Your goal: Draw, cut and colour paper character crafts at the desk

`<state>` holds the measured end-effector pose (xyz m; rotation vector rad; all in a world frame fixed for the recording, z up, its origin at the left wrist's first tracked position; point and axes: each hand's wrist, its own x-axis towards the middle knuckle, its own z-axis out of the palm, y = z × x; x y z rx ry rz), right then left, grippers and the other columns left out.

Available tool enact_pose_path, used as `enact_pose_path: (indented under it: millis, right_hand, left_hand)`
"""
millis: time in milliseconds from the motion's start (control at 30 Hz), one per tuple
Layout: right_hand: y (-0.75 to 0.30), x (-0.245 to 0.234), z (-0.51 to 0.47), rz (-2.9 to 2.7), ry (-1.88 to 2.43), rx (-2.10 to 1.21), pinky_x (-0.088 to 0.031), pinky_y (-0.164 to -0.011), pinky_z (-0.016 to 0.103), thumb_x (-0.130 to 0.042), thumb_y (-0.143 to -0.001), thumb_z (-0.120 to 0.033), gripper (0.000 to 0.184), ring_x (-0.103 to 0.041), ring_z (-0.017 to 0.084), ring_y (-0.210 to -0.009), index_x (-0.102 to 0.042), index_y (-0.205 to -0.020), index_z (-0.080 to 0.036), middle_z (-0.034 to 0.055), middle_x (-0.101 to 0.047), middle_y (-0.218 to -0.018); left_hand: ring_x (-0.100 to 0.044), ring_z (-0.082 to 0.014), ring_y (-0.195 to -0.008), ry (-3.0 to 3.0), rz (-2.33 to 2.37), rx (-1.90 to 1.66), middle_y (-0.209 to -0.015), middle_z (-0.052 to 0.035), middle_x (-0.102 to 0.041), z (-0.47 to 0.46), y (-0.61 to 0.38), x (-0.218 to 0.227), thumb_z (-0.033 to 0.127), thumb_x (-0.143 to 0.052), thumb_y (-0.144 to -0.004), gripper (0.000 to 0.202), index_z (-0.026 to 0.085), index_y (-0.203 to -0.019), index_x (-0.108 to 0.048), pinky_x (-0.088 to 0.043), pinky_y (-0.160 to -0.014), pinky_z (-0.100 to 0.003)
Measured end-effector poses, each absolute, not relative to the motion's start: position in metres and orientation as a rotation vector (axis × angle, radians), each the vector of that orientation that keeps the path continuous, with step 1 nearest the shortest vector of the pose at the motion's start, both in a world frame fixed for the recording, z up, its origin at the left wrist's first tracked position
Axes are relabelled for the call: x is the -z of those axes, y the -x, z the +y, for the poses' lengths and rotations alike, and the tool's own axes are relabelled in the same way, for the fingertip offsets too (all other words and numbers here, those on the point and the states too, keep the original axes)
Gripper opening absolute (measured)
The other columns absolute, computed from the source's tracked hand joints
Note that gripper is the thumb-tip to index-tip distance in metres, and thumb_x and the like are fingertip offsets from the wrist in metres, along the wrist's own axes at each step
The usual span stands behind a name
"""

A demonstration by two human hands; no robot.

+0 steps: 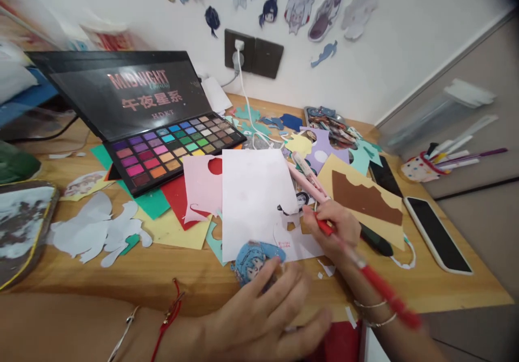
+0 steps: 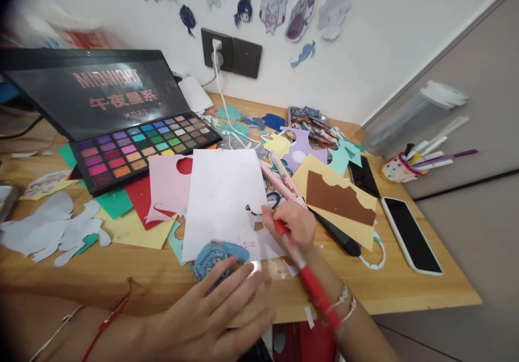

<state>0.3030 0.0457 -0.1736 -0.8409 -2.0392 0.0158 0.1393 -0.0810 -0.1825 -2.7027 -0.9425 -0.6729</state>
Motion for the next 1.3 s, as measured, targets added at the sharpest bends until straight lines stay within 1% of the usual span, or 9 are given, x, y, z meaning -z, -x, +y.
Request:
enact_pose_path:
  millis: [100,200,467,600,733,867,1000,1133,1300]
  right_hand:
    - [-0.303,0.169,0.041,-2.157,0.759,0.225,-0.032,-0.043,0.025,-0.065,-0.072,-0.01,0.034,-0.04,0.01,-0.045,-0.04,-0.052,-0.022,-0.0043,-0.046,-0.048]
    - [-0.3,0.169,0.036,-2.202,0.661,0.263,-0.03,-0.043,0.025,-0.064,-0.071,-0.007,0.033,-0.038,0.011,-0.045,-0.041,-0.054,-0.023,-0.0052,-0.044,-0.047]
    - [-0.289,0.173,0.029,-2.288,0.568,-0.154,-0.037,-0.05,0.026,-0.057,-0.076,-0.005,0.019,-0.045,0.013,-0.056,-0.052,-0.074,-0.023,-0.0005,-0.052,-0.062]
    - [-0.285,0.169,0.025,-2.253,0.564,-0.241,-0.037,-0.05,0.026,-0.058,-0.074,-0.002,0.022,-0.044,0.013,-0.056,-0.049,-0.073,-0.022,-0.0008,-0.052,-0.062]
    - [-0.283,0.17,0.027,-2.209,0.568,-0.264,-0.038,-0.048,0.025,-0.058,-0.073,-0.001,0.024,-0.045,0.012,-0.055,-0.048,-0.07,-0.022,-0.0019,-0.05,-0.06]
    - [-0.288,0.174,0.035,-2.176,0.602,-0.283,-0.038,-0.048,0.025,-0.058,-0.072,-0.002,0.023,-0.045,0.012,-0.054,-0.048,-0.068,-0.023,-0.0031,-0.048,-0.06]
    - [-0.296,0.177,0.044,-1.948,0.783,-0.619,-0.041,-0.049,0.026,-0.061,-0.072,-0.009,0.022,-0.049,0.012,-0.056,-0.044,-0.069,-0.023,-0.0029,-0.049,-0.065]
    - [-0.3,0.176,0.049,-2.032,0.78,-1.053,-0.041,-0.047,0.023,-0.059,-0.076,-0.017,0.024,-0.05,0.01,-0.053,-0.038,-0.063,-0.022,-0.0037,-0.05,-0.062]
    - [-0.303,0.18,0.053,-2.369,0.648,-0.999,-0.032,-0.043,0.024,-0.052,-0.077,-0.012,0.036,-0.039,0.008,-0.045,-0.027,-0.053,-0.021,-0.0054,-0.042,-0.05]
  left_hand:
    - [-0.052,-0.0231,-0.108,2.698,-0.883,0.834,-0.111,-0.0081,-0.059,-0.081,-0.139,0.18,0.027,-0.042,-0.088,0.048,0.024,-0.135,-0.032,-0.038,-0.095,-0.041]
    - [-0.058,-0.0199,-0.088,2.757,-0.958,0.781,-0.089,-0.005,-0.064,-0.078,-0.143,0.181,0.029,-0.043,-0.089,0.043,0.023,-0.131,-0.038,-0.045,-0.083,-0.04]
    - [-0.052,-0.0148,-0.063,2.754,-1.028,0.872,-0.072,-0.0005,-0.06,-0.064,-0.147,0.179,0.043,-0.043,-0.089,0.034,0.018,-0.111,-0.051,-0.04,-0.061,-0.032]
    - [-0.052,-0.0156,-0.065,2.861,-1.02,0.842,-0.075,0.0,-0.059,-0.06,-0.147,0.176,0.05,-0.037,-0.089,0.045,0.017,-0.119,-0.045,-0.039,-0.061,-0.032]
    - [-0.053,-0.016,-0.069,2.883,-1.001,0.843,-0.079,-0.0008,-0.059,-0.06,-0.147,0.176,0.048,-0.036,-0.09,0.042,0.017,-0.117,-0.045,-0.042,-0.063,-0.031]
    - [-0.055,-0.0167,-0.072,2.9,-0.949,0.823,-0.084,-0.003,-0.06,-0.064,-0.144,0.177,0.035,-0.041,-0.09,0.033,0.017,-0.118,-0.043,-0.045,-0.066,-0.03]
    - [-0.058,-0.0183,-0.088,2.868,-0.843,0.8,-0.102,-0.0073,-0.061,-0.071,-0.143,0.181,0.026,-0.044,-0.088,0.051,0.02,-0.135,-0.026,-0.047,-0.079,-0.032]
    - [-0.056,-0.0244,-0.104,2.689,-0.97,0.681,-0.108,-0.0106,-0.062,-0.076,-0.146,0.189,0.031,-0.043,-0.089,0.045,0.02,-0.132,-0.036,-0.043,-0.092,-0.037]
    - [-0.053,-0.0303,-0.11,2.658,-1.071,0.619,-0.113,-0.0157,-0.059,-0.073,-0.149,0.197,0.042,-0.036,-0.09,0.044,0.014,-0.123,-0.045,-0.04,-0.094,-0.042]
